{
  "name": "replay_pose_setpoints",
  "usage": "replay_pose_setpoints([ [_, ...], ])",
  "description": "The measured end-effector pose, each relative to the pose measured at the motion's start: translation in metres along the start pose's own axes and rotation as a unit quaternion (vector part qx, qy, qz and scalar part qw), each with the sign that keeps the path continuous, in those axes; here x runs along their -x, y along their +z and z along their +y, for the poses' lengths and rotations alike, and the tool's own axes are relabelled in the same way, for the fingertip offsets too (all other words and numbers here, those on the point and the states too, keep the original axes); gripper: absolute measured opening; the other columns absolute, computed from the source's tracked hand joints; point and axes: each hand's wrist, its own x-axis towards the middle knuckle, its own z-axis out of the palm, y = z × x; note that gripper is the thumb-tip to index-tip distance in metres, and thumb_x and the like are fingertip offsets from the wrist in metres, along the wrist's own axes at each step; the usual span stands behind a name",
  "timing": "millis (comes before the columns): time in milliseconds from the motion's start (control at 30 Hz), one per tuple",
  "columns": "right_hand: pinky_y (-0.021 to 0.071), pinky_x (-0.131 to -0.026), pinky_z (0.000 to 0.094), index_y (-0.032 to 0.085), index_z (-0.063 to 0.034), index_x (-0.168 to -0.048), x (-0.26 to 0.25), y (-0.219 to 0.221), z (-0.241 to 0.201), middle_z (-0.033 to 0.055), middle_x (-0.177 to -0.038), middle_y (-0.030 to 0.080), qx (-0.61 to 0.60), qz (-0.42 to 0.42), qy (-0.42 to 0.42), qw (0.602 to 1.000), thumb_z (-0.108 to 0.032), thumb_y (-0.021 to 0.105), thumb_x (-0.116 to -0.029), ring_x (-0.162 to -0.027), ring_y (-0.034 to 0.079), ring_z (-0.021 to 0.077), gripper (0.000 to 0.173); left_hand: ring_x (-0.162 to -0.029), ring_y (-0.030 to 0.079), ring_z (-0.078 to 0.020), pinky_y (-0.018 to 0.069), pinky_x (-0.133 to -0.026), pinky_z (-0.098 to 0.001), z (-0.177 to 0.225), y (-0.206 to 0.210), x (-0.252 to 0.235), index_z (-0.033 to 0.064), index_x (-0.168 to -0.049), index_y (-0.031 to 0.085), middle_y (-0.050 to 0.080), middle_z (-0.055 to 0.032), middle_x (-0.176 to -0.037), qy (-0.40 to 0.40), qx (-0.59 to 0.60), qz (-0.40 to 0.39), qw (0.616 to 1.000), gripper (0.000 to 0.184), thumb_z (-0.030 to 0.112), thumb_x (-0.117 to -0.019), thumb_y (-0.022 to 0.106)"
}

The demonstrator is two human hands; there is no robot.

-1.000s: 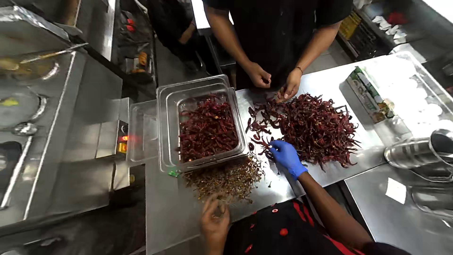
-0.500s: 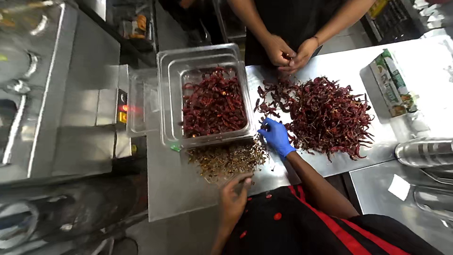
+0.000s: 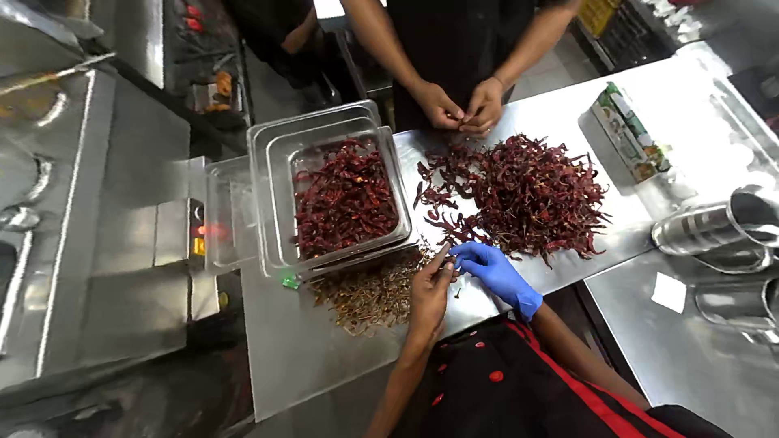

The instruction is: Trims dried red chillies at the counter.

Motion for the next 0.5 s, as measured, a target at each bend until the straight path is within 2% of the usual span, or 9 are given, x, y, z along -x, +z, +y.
replay_pose_setpoints([
  [67, 0.0568, -0.071, 0.0335, 0.070, -0.0097, -0.121, 0.013, 0.006, -0.008, 0.0058, -0.097, 0.070, 0.016, 0.053, -0.005, 0.998, -0.015, 0.063, -0.0999, -0.080, 0.066, 0.0159, 0.023, -0.089, 0.071, -0.0175, 0.0614, -0.079, -0.0346, 0.001, -0.001, 0.010, 0.0252, -0.148, 0.058, 0.071, -0.0035, -0.121, 0.043, -0.060, -0.012, 0.997, 0.045, 0.015, -0.1039, 0.061],
  [133, 0.0565, -0.069, 0.0328, 0.073, -0.0106, -0.113, 0.017, 0.011, -0.001, 0.0020, -0.092, 0.072, 0.043, 0.106, -0.040, 0.993, -0.022, 0.073, -0.0931, -0.078, 0.066, 0.0129, 0.023, -0.087, 0.070, -0.0168, 0.0618, -0.076, -0.0344, 0.003, 0.001, 0.018, 0.0249, -0.147, 0.059, 0.072, -0.0032, -0.119, 0.088, -0.104, -0.025, 0.990, 0.045, 0.012, -0.1031, 0.061],
  [167, 0.0570, -0.069, 0.0323, 0.073, -0.0099, -0.110, 0.018, 0.010, -0.001, 0.0013, -0.090, 0.072, 0.058, 0.122, -0.072, 0.988, -0.022, 0.075, -0.0910, -0.078, 0.066, 0.0120, 0.023, -0.092, 0.071, -0.0164, 0.0622, -0.079, -0.0342, 0.008, 0.003, 0.018, 0.0221, -0.145, 0.060, 0.071, -0.0031, -0.121, 0.102, -0.105, -0.033, 0.989, 0.044, 0.010, -0.1026, 0.061],
  [233, 0.0585, -0.072, 0.0319, 0.074, -0.0068, -0.108, 0.019, 0.008, -0.003, 0.0023, -0.091, 0.073, 0.062, 0.144, -0.110, 0.981, -0.016, 0.070, -0.0954, -0.078, 0.068, 0.0119, 0.016, -0.089, 0.072, -0.0181, 0.0625, -0.079, -0.0331, 0.014, 0.006, 0.012, 0.0129, -0.138, 0.066, 0.073, -0.0070, -0.115, 0.104, -0.042, -0.038, 0.993, 0.038, 0.006, -0.1011, 0.062],
  [300, 0.0609, -0.072, 0.0326, 0.070, -0.0026, -0.109, 0.023, 0.011, -0.005, 0.0058, -0.087, 0.071, -0.003, 0.163, -0.082, 0.983, -0.010, 0.063, -0.0992, -0.076, 0.069, 0.0145, 0.015, -0.087, 0.071, -0.0222, 0.0620, -0.080, -0.0349, 0.013, 0.003, 0.009, 0.0021, -0.131, 0.067, 0.072, -0.0139, -0.113, 0.073, 0.050, -0.052, 0.995, 0.032, 0.000, -0.1004, 0.060],
  [333, 0.0605, -0.071, 0.0337, 0.068, 0.0001, -0.111, 0.026, 0.014, -0.005, 0.0085, -0.085, 0.070, -0.065, 0.163, -0.060, 0.983, -0.007, 0.061, -0.0996, -0.074, 0.069, 0.0169, 0.015, -0.087, 0.070, -0.0214, 0.0610, -0.079, -0.0338, 0.012, 0.001, 0.011, 0.0025, -0.130, 0.067, 0.071, -0.0137, -0.114, 0.051, 0.074, -0.063, 0.994, 0.030, 0.002, -0.1015, 0.059],
  [400, 0.0586, -0.067, 0.0333, 0.064, -0.0004, -0.115, 0.037, 0.019, -0.004, 0.0097, -0.081, 0.067, -0.142, 0.148, -0.035, 0.978, -0.007, 0.060, -0.1005, -0.071, 0.065, 0.0178, 0.016, -0.084, 0.067, -0.0173, 0.0585, -0.073, -0.0297, 0.013, -0.002, 0.019, 0.0147, -0.134, 0.064, 0.069, -0.0072, -0.114, 0.026, 0.036, -0.089, 0.995, 0.029, 0.014, -0.1052, 0.056],
  [433, 0.0564, -0.063, 0.0318, 0.064, -0.0041, -0.116, 0.044, 0.022, -0.003, 0.0089, -0.079, 0.065, -0.147, 0.138, -0.032, 0.979, -0.009, 0.060, -0.1012, -0.067, 0.063, 0.0170, 0.016, -0.083, 0.066, -0.0176, 0.0579, -0.071, -0.0310, 0.015, -0.001, 0.020, 0.0186, -0.135, 0.063, 0.069, -0.0052, -0.113, 0.026, -0.007, -0.090, 0.996, 0.030, 0.019, -0.1055, 0.057],
  [500, 0.0478, -0.053, 0.0286, 0.063, -0.0133, -0.117, 0.057, 0.025, -0.006, 0.0073, -0.075, 0.059, -0.118, 0.119, -0.031, 0.985, -0.018, 0.061, -0.1033, -0.059, 0.054, 0.0160, 0.015, -0.083, 0.069, -0.0187, 0.0609, -0.071, -0.0356, 0.019, 0.002, 0.016, 0.0196, -0.130, 0.067, 0.072, -0.0029, -0.108, 0.052, -0.084, -0.059, 0.993, 0.028, 0.024, -0.1022, 0.063],
])
